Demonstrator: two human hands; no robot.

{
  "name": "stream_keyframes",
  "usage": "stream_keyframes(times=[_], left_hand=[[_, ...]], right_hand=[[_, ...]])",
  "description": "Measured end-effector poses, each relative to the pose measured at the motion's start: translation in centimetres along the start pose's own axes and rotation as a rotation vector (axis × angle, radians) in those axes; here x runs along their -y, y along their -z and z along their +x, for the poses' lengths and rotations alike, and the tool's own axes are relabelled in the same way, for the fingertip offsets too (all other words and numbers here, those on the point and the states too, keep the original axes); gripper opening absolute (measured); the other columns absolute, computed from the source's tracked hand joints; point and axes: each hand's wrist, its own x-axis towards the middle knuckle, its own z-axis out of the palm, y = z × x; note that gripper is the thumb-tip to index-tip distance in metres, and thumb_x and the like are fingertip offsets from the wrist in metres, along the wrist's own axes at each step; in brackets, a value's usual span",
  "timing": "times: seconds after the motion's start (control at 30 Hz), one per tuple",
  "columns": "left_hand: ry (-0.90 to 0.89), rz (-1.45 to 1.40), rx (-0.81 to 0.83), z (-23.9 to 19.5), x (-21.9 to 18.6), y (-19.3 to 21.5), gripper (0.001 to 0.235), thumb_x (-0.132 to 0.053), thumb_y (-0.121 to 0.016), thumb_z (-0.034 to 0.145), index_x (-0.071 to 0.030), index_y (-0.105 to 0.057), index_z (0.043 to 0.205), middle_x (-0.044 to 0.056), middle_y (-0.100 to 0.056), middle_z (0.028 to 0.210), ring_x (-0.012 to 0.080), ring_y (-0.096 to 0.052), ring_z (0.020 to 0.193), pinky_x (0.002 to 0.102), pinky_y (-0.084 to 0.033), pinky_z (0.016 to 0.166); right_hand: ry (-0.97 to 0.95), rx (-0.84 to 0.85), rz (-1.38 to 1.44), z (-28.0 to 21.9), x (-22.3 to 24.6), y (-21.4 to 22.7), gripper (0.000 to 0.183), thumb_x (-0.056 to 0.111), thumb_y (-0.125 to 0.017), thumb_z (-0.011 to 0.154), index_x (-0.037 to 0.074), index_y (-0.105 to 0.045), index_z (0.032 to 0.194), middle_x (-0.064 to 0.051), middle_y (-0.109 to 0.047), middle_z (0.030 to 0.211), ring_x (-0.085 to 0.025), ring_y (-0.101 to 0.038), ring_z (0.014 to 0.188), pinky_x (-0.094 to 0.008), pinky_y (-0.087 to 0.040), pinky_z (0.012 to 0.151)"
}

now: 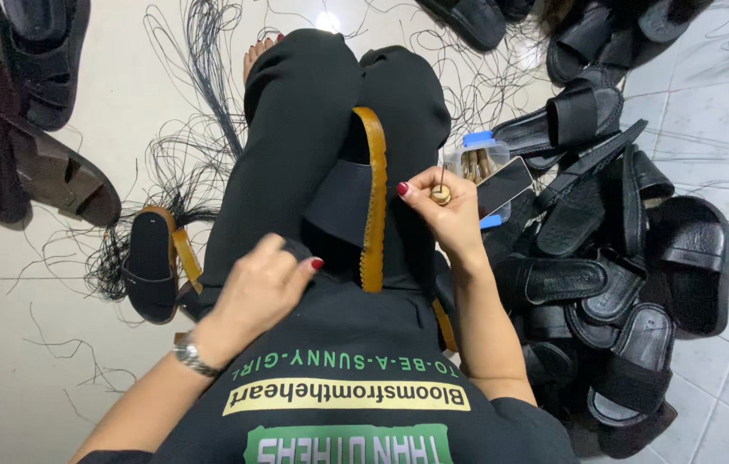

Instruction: The person is sitting on the floor, sewing a black slipper with a brown sole using a needle and thread. They hold the shoe on their lap and repeatedly push the needle through the material to attach the sole.

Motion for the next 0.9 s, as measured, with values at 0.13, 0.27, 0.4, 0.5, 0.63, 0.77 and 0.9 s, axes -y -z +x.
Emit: stream_keyframes(times=[0.13, 0.27, 0.4, 0.5, 0.63, 0.77, 0.9], left_hand=[[-0.054, -0.211, 0.098, -2.1, 0.2, -2.5, 0.051, -0.041, -0.060, 0.100, -0.007, -0.059, 0.062, 0.012, -0.060, 0.078, 0.0371, -0.067, 0.063, 0.038, -0.054, 0.049], [0.021, -0.370, 0.220, -2.6, 0.7, -2.4, 0.052, -0.038, -0.059, 0.100, -0.009, -0.050, 0.058, 0.009, -0.055, 0.066, 0.0370, -0.065, 0.062, 0.036, -0.050, 0.051], [0.288, -0.697, 0.465, -0.4, 2.3, 5.9, 0.042, -0.024, -0.063, 0.095, 0.000, -0.049, 0.063, 0.010, -0.047, 0.054, 0.0208, -0.044, 0.057, 0.038, -0.034, 0.053], [0.632, -1.025, 0.398, -2.2, 11.7, 8.3, 0.042, -0.030, -0.053, 0.101, -0.011, -0.060, 0.065, 0.002, -0.061, 0.057, 0.0117, -0.050, 0.053, 0.027, -0.035, 0.054], [0.137, 0.291, -0.012, 3.8, 8.1, 13.5, 0.038, -0.023, -0.073, 0.096, 0.011, -0.071, 0.113, 0.032, -0.058, 0.137, 0.0418, -0.057, 0.123, 0.047, -0.047, 0.105], [-0.394, -0.276, 0.343, 12.3, -6.0, 16.3, 0.027, -0.025, -0.072, 0.086, 0.001, -0.072, 0.091, 0.027, -0.054, 0.139, 0.0371, -0.054, 0.133, 0.045, -0.045, 0.109], [-0.357, -0.185, 1.054, 18.3, -5.4, 14.0, 0.066, -0.050, -0.077, 0.083, -0.005, -0.045, 0.047, 0.014, -0.046, 0.157, 0.0264, -0.054, 0.136, 0.039, -0.045, 0.102]], right_hand=[[0.017, -0.011, -0.015, -1.3, 0.3, -0.9, 0.010, 0.003, -0.083, 0.081, 0.002, -0.074, 0.078, 0.002, -0.059, 0.050, 0.002, -0.044, 0.047, -0.012, -0.035, 0.045], [0.031, 0.002, -0.028, -2.4, 1.4, -1.0, 0.009, 0.002, -0.084, 0.081, 0.002, -0.075, 0.079, -0.001, -0.058, 0.048, 0.001, -0.044, 0.045, -0.012, -0.034, 0.043], [0.038, -0.004, -0.038, -2.7, 0.5, 1.0, 0.008, 0.003, -0.084, 0.081, 0.003, -0.076, 0.080, -0.001, -0.059, 0.049, 0.000, -0.045, 0.046, -0.013, -0.034, 0.043], [-0.039, 0.028, -0.007, -3.8, -0.1, 4.3, 0.006, 0.004, -0.080, 0.084, 0.004, -0.076, 0.089, -0.003, -0.060, 0.053, -0.003, -0.050, 0.049, -0.015, -0.039, 0.046], [-0.154, -0.018, -0.099, -4.1, -3.9, 9.8, 0.008, 0.014, -0.073, 0.090, 0.009, -0.070, 0.096, -0.002, -0.064, 0.074, -0.007, -0.054, 0.051, -0.021, -0.040, 0.045], [-0.182, 0.030, -0.760, -3.0, -13.9, 14.4, 0.049, 0.027, -0.056, 0.097, 0.001, -0.054, 0.138, -0.019, -0.055, 0.138, -0.035, -0.049, 0.129, -0.048, -0.037, 0.107], [-0.517, 0.142, -0.940, -1.5, -19.0, 13.4, 0.046, 0.025, -0.042, 0.096, 0.014, -0.058, 0.138, -0.021, -0.063, 0.133, -0.046, -0.057, 0.119, -0.056, -0.045, 0.094]])
